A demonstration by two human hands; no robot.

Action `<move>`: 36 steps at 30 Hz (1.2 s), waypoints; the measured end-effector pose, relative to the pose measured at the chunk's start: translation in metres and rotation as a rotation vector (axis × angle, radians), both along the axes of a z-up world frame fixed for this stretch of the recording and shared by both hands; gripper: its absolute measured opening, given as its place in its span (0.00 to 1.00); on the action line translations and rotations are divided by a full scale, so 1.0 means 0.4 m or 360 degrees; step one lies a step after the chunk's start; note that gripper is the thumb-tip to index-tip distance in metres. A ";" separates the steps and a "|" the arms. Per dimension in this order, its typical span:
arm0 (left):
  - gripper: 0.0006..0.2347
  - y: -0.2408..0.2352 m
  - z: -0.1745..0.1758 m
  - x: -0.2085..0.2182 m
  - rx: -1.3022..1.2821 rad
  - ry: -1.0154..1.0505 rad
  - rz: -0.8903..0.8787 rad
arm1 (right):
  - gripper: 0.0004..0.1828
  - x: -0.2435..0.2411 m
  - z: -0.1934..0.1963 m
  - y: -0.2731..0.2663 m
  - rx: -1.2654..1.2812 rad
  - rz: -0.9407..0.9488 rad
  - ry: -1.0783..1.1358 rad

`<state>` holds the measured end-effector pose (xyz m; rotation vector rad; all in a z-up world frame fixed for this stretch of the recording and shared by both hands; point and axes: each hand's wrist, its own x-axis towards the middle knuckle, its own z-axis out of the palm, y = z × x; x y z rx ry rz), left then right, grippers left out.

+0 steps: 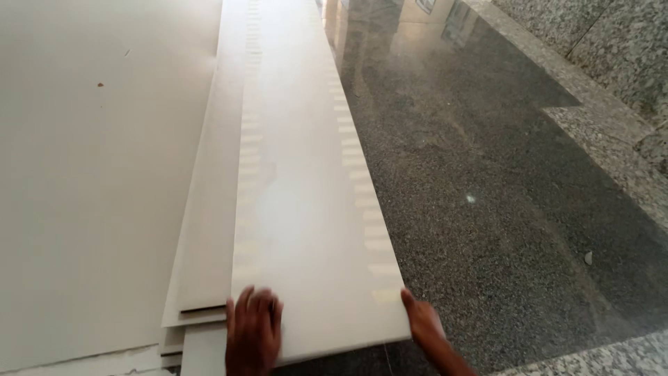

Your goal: The person removes strips of masking tape from the edges of a white board using a small scraper tool. They peel the tape off and scrape the surface to remove residue, working along the board's edge.

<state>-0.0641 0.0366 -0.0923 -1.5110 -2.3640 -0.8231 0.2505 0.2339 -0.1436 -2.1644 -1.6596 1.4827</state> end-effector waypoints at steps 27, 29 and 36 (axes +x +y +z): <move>0.08 -0.035 0.047 0.023 -0.0373 -0.0239 -0.0449 | 0.50 -0.071 0.233 -0.084 0.1164 0.0712 -0.0304; 0.08 0.079 0.050 0.026 -0.0285 -0.0215 -0.0566 | 0.42 -0.126 0.246 -0.051 0.1257 0.0870 -0.0445; 0.08 0.289 0.051 0.123 -0.0161 -0.0298 -0.0670 | 0.24 -0.165 0.202 -0.040 0.1717 0.1295 -0.0691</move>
